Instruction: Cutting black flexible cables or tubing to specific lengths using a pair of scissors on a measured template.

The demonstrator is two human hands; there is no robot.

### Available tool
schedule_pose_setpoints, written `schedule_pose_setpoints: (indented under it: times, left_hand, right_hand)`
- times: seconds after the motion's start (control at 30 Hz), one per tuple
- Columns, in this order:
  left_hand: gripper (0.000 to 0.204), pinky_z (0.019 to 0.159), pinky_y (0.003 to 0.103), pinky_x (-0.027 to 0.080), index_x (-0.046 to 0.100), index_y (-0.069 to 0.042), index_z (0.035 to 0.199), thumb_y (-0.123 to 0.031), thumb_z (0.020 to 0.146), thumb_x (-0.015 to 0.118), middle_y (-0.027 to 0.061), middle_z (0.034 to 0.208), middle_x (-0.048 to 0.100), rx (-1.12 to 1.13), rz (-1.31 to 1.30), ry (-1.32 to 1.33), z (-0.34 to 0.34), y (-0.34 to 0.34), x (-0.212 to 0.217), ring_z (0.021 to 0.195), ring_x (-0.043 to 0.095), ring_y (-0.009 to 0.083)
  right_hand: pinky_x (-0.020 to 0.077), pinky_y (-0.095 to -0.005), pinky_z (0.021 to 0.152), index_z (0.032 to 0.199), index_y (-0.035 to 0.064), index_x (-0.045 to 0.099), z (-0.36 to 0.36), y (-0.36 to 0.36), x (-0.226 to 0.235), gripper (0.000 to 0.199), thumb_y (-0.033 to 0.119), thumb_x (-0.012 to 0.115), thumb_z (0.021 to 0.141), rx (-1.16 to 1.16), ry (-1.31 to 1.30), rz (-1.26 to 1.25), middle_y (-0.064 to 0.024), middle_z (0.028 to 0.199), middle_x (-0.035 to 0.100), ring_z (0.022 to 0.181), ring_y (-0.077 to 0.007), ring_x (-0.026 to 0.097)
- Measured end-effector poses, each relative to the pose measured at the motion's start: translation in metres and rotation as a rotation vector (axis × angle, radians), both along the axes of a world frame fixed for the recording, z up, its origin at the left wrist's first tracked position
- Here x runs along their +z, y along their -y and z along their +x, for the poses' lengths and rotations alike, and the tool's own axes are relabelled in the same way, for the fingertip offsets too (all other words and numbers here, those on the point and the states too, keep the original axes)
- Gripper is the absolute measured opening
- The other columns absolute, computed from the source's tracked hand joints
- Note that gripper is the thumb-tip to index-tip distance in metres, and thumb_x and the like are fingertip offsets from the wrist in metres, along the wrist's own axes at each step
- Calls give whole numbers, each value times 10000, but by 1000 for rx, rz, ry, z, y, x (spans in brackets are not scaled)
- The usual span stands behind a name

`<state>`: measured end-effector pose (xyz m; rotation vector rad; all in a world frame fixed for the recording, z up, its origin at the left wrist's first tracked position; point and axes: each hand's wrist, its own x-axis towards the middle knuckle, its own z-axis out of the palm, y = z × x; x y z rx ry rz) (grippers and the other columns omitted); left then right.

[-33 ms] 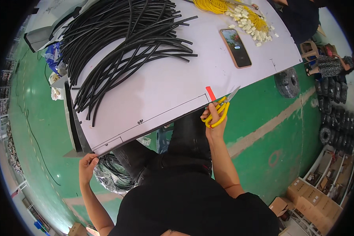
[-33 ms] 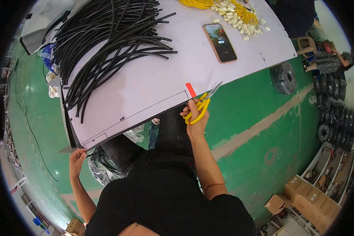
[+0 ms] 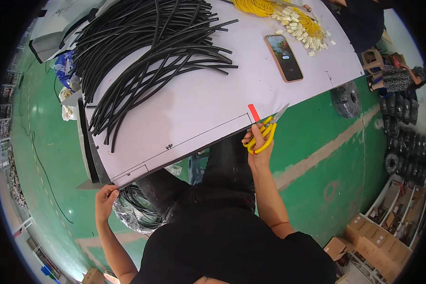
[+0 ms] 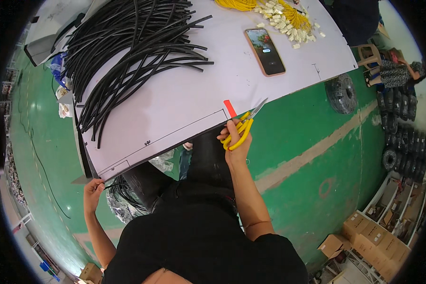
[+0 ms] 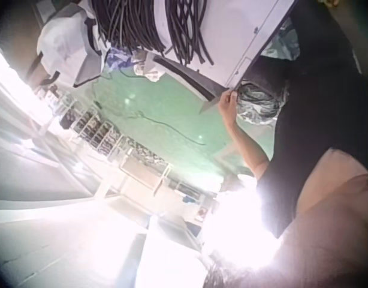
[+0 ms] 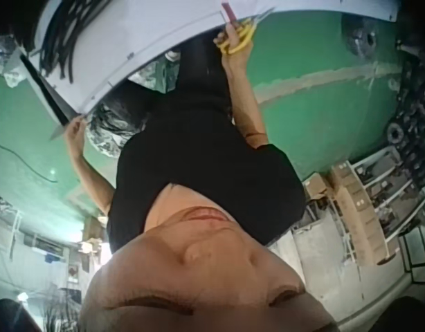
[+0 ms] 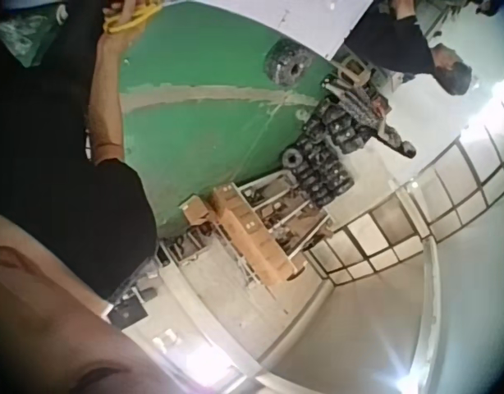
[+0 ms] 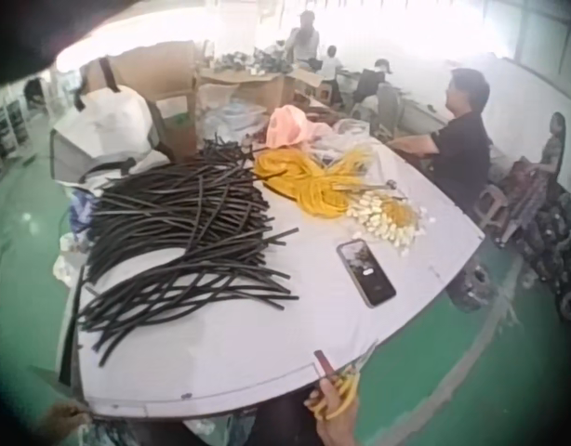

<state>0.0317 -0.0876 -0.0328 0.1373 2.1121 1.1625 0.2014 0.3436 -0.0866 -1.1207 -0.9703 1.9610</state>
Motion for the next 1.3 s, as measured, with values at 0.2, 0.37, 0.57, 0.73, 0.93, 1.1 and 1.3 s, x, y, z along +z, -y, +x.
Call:
schedule_pose_setpoints:
  times: [0.2, 0.37, 0.57, 0.73, 0.93, 1.1, 1.3]
  left_hand:
    - [160, 612, 174, 341, 582, 8, 918, -114, 824, 625, -46, 749, 529, 15, 35, 1, -2, -3, 5, 685, 437, 30]
    - [156, 588, 178, 334, 581, -7, 893, -135, 821, 632, -64, 712, 497, 33, 33, -21, 2, -2, 4, 655, 419, 26]
    - [114, 627, 209, 401, 602, 5, 873, -64, 790, 635, -21, 733, 557, 14, -31, -114, 4, 10, 9, 687, 490, 55]
    - [127, 691, 242, 442, 607, 15, 883, -35, 771, 640, 28, 778, 608, -4, -45, -180, -1, 3, 14, 737, 560, 102]
    - [119, 689, 248, 447, 608, 21, 847, -11, 738, 644, 67, 756, 583, -144, -90, -313, -3, 8, 17, 746, 570, 134]
    - [87, 678, 250, 440, 597, 29, 822, -4, 744, 617, 61, 737, 571, -166, -60, -303, -6, 2, 15, 719, 558, 133]
    - [92, 658, 251, 437, 586, 29, 815, 4, 728, 604, 84, 714, 558, -221, -67, -368, -8, 2, 15, 685, 558, 156]
  right_hand:
    - [491, -243, 494, 898, 22, 509, -4, -6, 8, 136, 96, 592, 820, 12, -5, 16, -40, 725, 526, 583, -103, 541]
    - [508, -247, 496, 947, -7, 502, -2, -3, 5, 187, 96, 598, 824, 11, -3, -10, -53, 733, 532, 602, -119, 558]
    - [507, -245, 491, 945, 4, 502, 5, 0, -5, 176, 84, 597, 821, 29, -20, 30, -47, 742, 530, 592, -116, 557]
    - [507, -240, 486, 935, 18, 505, 7, -4, -6, 150, 73, 589, 824, 7, -52, 54, -44, 729, 531, 580, -114, 559]
    - [474, -249, 488, 917, 56, 499, 0, 0, -1, 163, 93, 614, 809, 50, -37, -7, -25, 715, 520, 590, -113, 547]
    - [495, -254, 496, 923, 40, 509, 4, -3, 4, 180, 106, 625, 803, 41, -45, 10, -31, 733, 527, 588, -116, 555]
    - [511, -265, 501, 923, -7, 523, 5, -4, 0, 174, 98, 610, 816, 28, -61, 26, -61, 710, 552, 571, -136, 569]
